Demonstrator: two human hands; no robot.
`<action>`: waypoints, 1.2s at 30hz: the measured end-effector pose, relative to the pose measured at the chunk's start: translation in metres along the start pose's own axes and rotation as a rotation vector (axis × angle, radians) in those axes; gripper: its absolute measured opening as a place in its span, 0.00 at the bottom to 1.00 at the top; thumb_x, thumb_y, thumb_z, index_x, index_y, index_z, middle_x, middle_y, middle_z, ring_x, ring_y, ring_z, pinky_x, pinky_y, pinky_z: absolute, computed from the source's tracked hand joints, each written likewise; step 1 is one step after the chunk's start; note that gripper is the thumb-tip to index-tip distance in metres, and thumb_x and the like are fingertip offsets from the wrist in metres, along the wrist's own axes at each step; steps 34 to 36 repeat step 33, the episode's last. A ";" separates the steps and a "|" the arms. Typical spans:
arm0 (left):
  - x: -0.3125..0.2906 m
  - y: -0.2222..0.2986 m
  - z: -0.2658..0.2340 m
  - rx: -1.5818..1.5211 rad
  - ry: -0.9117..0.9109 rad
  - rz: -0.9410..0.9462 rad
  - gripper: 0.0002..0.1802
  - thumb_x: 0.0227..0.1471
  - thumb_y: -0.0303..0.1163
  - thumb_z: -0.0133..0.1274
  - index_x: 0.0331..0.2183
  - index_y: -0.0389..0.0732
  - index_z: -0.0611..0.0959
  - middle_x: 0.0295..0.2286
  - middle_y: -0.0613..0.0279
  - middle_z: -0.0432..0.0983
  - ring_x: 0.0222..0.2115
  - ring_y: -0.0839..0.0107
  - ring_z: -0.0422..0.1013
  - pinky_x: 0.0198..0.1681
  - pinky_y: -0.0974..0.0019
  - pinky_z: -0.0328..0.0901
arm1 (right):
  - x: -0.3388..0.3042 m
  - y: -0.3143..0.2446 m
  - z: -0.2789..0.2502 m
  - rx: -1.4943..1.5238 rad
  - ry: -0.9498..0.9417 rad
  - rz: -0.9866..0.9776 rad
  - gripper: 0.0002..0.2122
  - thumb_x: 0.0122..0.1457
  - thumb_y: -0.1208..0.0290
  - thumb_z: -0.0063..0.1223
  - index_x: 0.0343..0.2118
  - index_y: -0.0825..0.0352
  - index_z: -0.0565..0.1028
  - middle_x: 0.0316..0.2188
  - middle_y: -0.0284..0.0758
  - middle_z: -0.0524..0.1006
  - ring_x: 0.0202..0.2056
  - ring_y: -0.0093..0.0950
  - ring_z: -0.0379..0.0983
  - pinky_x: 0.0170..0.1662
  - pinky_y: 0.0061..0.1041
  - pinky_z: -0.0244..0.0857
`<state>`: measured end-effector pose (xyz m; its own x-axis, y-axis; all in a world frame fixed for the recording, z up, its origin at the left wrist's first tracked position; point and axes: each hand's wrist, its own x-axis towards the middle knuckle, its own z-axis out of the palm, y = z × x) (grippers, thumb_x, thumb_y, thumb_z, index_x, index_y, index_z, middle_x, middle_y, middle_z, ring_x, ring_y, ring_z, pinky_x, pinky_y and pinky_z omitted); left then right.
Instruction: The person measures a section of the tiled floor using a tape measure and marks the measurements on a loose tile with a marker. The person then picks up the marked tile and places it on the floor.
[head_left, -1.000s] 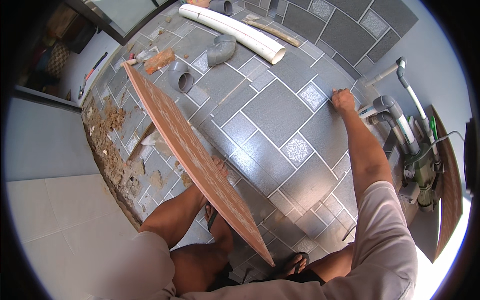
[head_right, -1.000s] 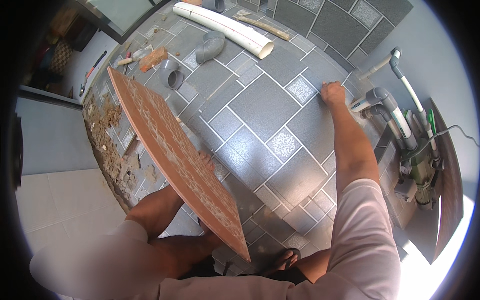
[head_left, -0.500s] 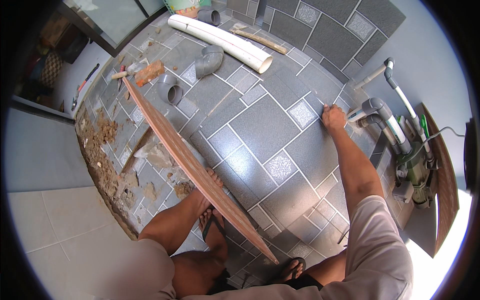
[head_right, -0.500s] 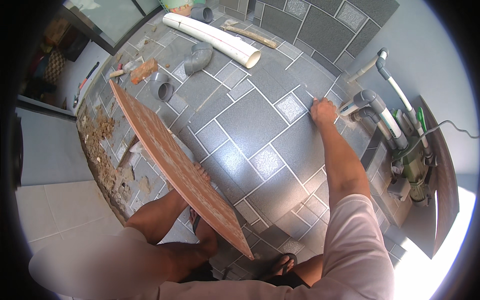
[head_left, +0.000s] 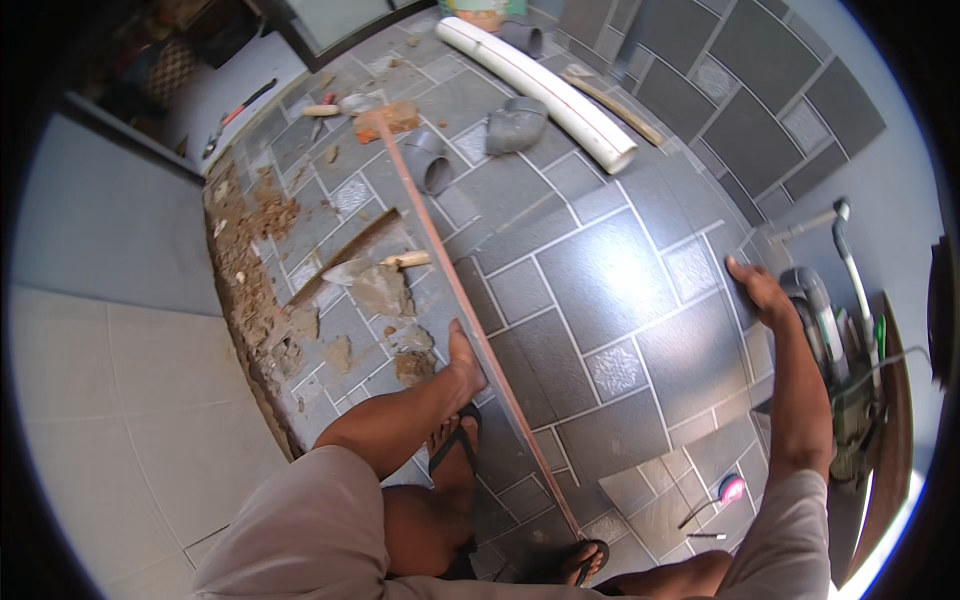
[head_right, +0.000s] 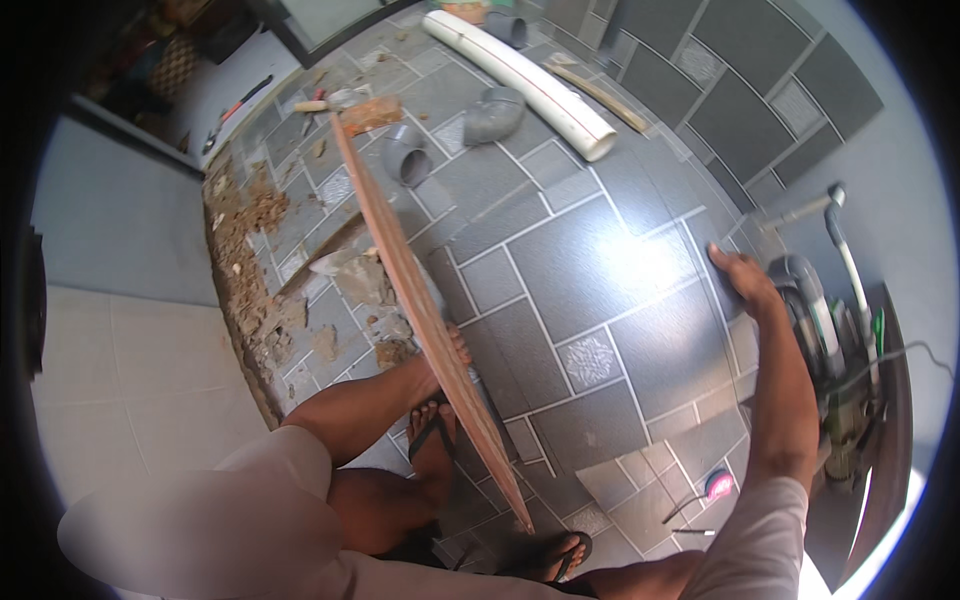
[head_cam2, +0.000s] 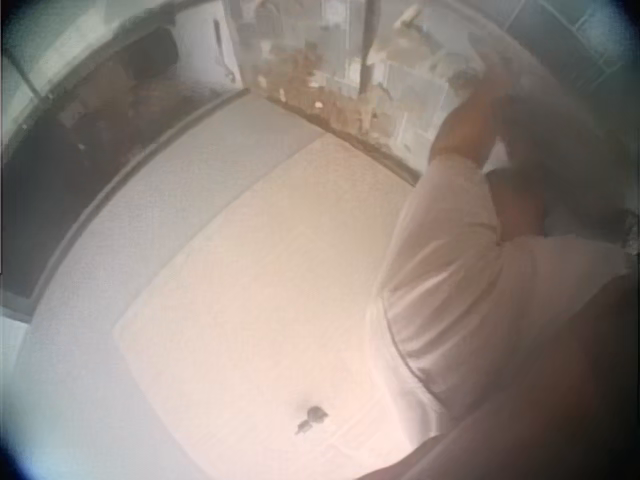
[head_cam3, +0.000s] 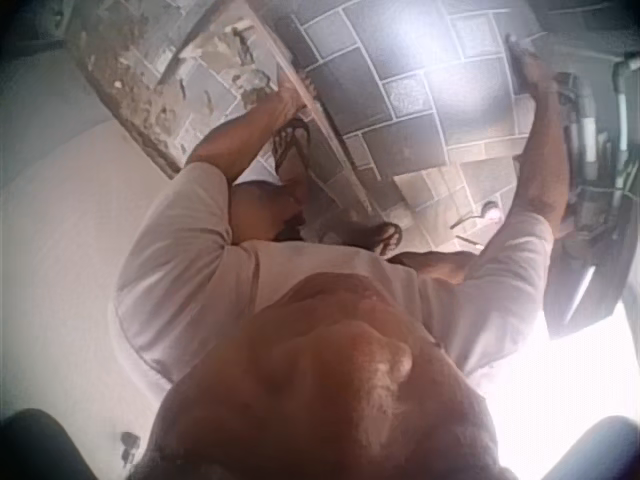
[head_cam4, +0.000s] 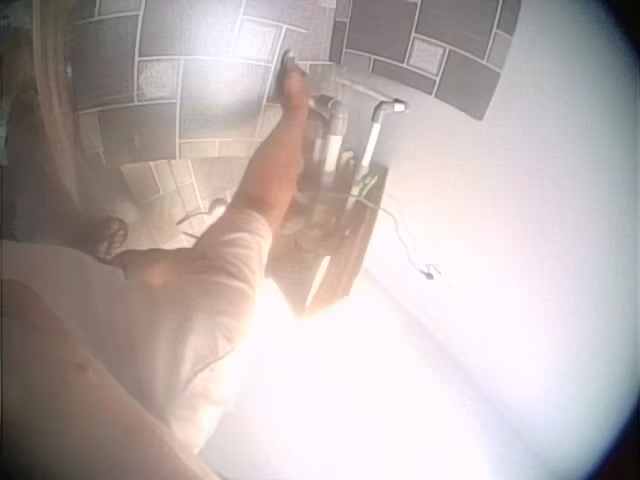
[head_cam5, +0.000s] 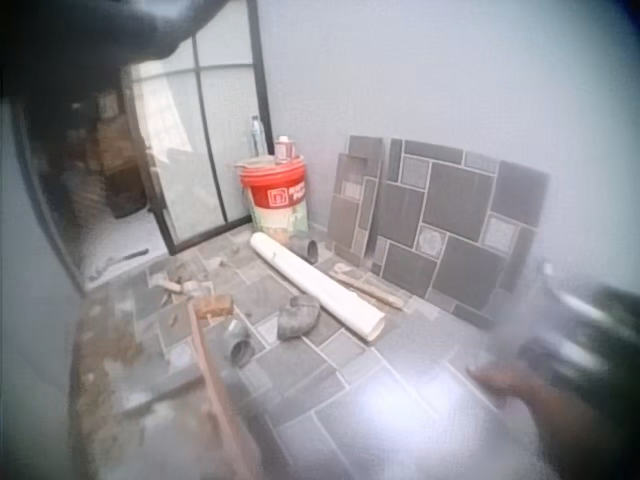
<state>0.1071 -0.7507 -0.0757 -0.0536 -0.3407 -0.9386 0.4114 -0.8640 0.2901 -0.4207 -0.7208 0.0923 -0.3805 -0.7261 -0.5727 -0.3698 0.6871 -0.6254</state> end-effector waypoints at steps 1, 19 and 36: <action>0.000 0.002 -0.001 -0.003 -0.023 -0.006 0.43 0.61 0.75 0.27 0.57 0.47 0.62 0.54 0.52 0.56 0.52 0.50 0.58 0.56 0.45 0.51 | -0.005 -0.001 -0.010 0.020 -0.019 0.024 0.45 0.58 0.37 0.60 0.61 0.80 0.69 0.57 0.55 0.74 0.58 0.45 0.72 0.64 0.41 0.62; 0.005 0.003 -0.140 -0.481 -0.537 0.054 0.34 0.64 0.69 0.34 0.36 0.50 0.80 0.24 0.63 0.73 0.22 0.62 0.70 0.26 0.55 0.67 | -0.213 -0.196 -0.010 -0.050 -0.300 -0.085 0.18 0.56 0.66 0.73 0.40 0.76 0.79 0.30 0.32 0.81 0.32 0.23 0.75 0.37 0.27 0.69; -0.369 0.170 -0.319 -0.405 -0.807 -0.008 0.28 0.63 0.60 0.44 0.41 0.44 0.80 0.33 0.57 0.75 0.34 0.58 0.72 0.39 0.52 0.68 | -0.423 -0.447 -0.046 -0.592 -0.197 -0.321 0.14 0.55 0.66 0.69 0.25 0.74 0.81 0.15 0.48 0.76 0.19 0.47 0.73 0.27 0.40 0.66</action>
